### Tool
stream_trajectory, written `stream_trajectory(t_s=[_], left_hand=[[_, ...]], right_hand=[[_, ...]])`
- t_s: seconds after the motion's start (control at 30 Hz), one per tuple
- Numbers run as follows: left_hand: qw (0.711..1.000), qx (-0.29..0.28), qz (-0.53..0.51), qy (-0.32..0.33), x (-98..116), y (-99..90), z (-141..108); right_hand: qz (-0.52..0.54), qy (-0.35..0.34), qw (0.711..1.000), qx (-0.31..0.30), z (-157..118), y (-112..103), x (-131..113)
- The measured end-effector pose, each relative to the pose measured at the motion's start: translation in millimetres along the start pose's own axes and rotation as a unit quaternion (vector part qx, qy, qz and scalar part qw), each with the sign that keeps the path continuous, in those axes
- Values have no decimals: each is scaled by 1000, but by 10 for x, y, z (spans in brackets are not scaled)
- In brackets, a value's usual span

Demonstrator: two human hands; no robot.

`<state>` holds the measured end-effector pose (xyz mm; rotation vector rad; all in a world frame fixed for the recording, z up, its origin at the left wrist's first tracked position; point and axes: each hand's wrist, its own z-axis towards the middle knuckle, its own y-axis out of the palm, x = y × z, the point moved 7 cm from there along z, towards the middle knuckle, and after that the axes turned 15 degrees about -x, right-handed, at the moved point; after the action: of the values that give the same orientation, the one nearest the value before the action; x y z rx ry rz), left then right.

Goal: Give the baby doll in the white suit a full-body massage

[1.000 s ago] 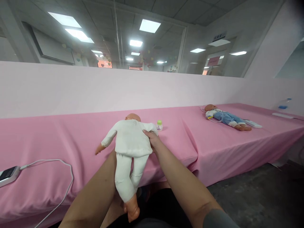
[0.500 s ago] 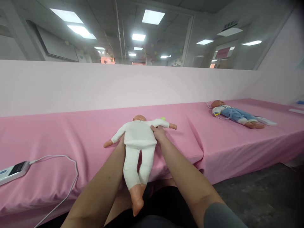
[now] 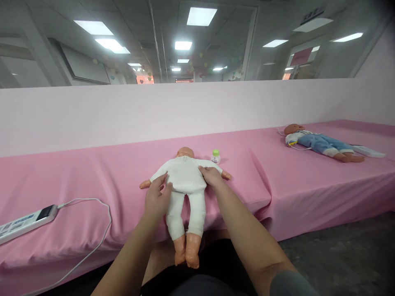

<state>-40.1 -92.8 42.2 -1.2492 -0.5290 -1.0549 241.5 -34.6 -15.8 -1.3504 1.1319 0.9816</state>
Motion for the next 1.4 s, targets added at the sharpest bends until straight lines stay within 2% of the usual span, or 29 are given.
stream_trajectory(t_s=[0.07, 0.13, 0.27, 0.33, 0.4, 0.47, 0.57, 0.7, 0.87, 0.93, 1.07, 1.17, 1.23, 1.4], left_hand=[[988, -39, 136, 66, 190, 41, -175], [965, -69, 230, 104, 299, 119, -315], [935, -126, 319, 95, 311, 316, -401], [923, -155, 340, 87, 305, 419, -385], [914, -178, 353, 88, 320, 506, -364], [907, -191, 364, 96, 342, 570, -346], [900, -201, 373, 101, 339, 611, -329], [900, -219, 368, 80, 272, 575, -316], [897, -265, 349, 58, 274, 439, -312], [898, -271, 342, 53, 300, 371, -297], [899, -255, 349, 71, 376, 321, -268], [886, -249, 376, 107, 414, 416, -286], [871, -265, 394, 123, 393, 519, -318], [851, -295, 418, 120, 309, 659, -381]], right_hand=[[-19, -4, 1000, -14, -129, 2, -11], [-45, -44, 998, -2, -330, 7, -73], [-106, -160, 980, 50, -892, 110, -255], [-151, -199, 968, 28, -1121, 262, -318], [-193, -205, 960, -10, -1241, 410, -323], [-222, -192, 955, -37, -1253, 494, -288], [-242, -187, 950, -71, -1166, 506, -247], [-231, -195, 942, -143, -1059, 407, -245], [-195, -178, 941, -210, -1065, 253, -284], [-199, -161, 944, -210, -1095, 240, -296], [-215, -172, 948, -161, -1206, 304, -359], [-241, -194, 939, -147, -1287, 429, -373], [-270, -185, 933, -151, -1306, 507, -329], [-296, -176, 927, -149, -1325, 595, -214]])
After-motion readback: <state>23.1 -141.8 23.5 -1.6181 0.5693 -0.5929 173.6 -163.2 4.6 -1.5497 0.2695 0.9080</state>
